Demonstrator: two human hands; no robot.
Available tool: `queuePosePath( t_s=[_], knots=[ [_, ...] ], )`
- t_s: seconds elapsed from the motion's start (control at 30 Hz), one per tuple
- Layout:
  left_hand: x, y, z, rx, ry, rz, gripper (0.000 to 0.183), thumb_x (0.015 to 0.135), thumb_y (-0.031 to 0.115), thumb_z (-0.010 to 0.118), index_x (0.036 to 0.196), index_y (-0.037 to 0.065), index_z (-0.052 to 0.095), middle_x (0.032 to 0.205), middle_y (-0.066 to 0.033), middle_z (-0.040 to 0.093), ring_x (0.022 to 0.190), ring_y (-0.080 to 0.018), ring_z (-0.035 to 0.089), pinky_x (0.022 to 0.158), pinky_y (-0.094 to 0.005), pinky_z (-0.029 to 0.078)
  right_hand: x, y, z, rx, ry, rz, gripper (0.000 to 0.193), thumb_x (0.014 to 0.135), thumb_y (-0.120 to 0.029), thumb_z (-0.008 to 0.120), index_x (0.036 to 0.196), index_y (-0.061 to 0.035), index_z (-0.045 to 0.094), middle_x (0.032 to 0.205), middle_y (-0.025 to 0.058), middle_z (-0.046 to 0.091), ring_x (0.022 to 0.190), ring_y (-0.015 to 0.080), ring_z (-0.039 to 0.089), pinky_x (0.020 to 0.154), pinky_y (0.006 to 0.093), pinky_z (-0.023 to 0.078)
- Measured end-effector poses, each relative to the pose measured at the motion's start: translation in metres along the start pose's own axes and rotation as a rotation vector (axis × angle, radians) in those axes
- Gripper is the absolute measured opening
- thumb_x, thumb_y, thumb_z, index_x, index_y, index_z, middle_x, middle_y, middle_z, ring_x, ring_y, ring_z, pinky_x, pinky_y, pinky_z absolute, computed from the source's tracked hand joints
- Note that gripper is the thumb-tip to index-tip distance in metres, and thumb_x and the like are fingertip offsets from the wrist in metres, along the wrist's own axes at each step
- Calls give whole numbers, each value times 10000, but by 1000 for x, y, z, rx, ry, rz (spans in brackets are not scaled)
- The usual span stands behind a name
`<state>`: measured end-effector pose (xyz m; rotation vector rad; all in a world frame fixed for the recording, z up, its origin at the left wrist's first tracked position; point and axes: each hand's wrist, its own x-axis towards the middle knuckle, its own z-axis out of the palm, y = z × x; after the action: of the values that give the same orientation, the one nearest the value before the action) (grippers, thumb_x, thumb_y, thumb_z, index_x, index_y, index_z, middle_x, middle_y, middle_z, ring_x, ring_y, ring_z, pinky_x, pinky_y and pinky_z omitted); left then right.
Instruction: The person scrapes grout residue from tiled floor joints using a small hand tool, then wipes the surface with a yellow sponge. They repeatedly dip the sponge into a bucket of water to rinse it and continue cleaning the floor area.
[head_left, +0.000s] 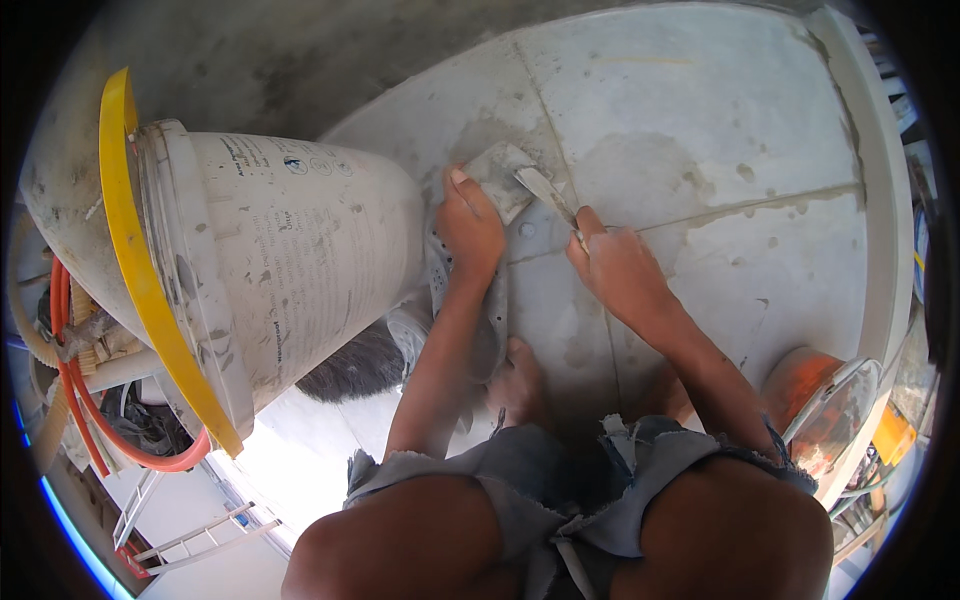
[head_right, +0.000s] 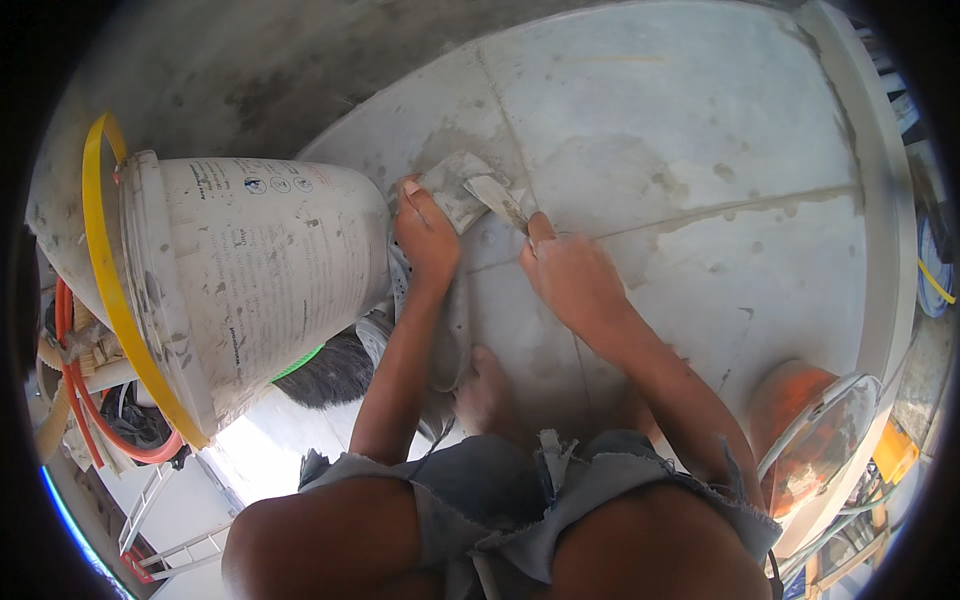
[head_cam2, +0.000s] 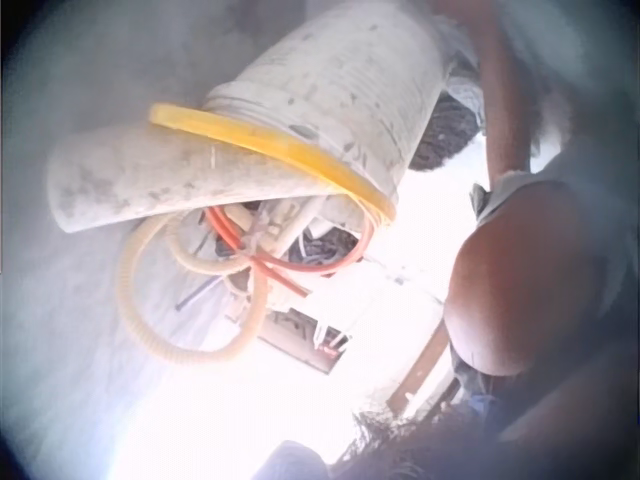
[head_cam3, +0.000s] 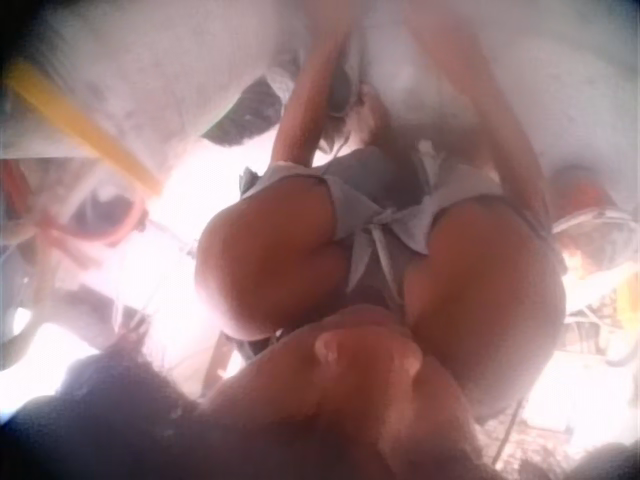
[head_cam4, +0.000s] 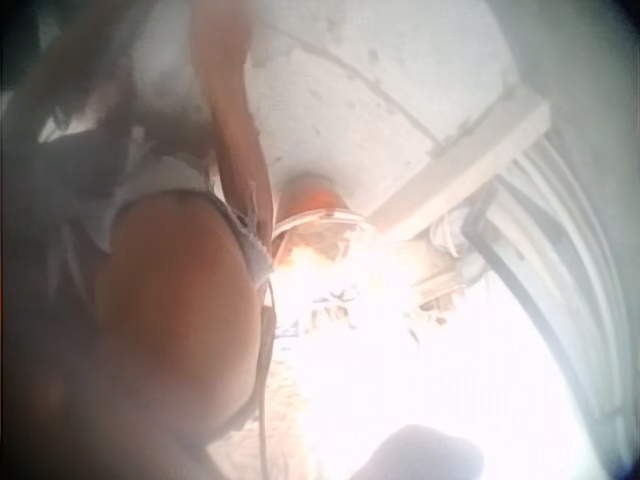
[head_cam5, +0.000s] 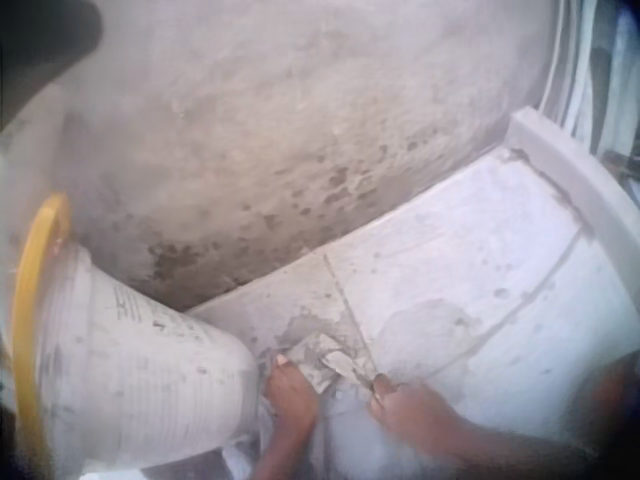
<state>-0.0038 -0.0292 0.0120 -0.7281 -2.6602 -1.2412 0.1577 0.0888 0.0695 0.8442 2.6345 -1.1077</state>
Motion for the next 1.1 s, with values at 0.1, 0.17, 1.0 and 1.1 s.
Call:
queuePosePath(
  t_s=[0.1, 0.17, 1.0, 1.1],
  knots=[
    [3, 9, -4, 11, -72, -71, 381, 1130, 270, 369, 1126, 11, 648, 776, -259, 698, 737, -489, 698, 661, -551, 512, 2, 5, -2, 36, 30, -25, 261, 1053, -252, 589, 1114, 2, 592, 733, 261, 679, 732, 496, 695, 685, 605, 553],
    [-1, 7, 1, -8, -43, -48, 383, 1130, 270, 368, 1122, 8, 647, 768, -256, 694, 728, -485, 697, 656, -546, 511, 5, 5, 3, 52, 89, -63, 241, 1045, -221, 604, 1073, 17, 581, 681, 280, 642, 695, 514, 669, 650, 589, 538],
    [4, 16, -8, 38, -156, -144, 447, 1141, 279, 326, 1155, -30, 648, 923, -284, 712, 863, -479, 702, 780, -517, 525, 8, 2, 1, 109, -9, 23, 299, 1046, -252, 584, 1142, 31, 607, 771, 272, 696, 795, 489, 706, 742, 600, 559],
    [3, 18, -3, 24, -122, -138, 438, 1141, 276, 328, 1140, -27, 644, 910, -281, 707, 856, -480, 699, 773, -521, 520, 16, 0, -1, 152, 34, 13, 279, 1046, -243, 586, 1118, 27, 593, 762, 276, 682, 776, 505, 691, 719, 597, 546]
  ],
)
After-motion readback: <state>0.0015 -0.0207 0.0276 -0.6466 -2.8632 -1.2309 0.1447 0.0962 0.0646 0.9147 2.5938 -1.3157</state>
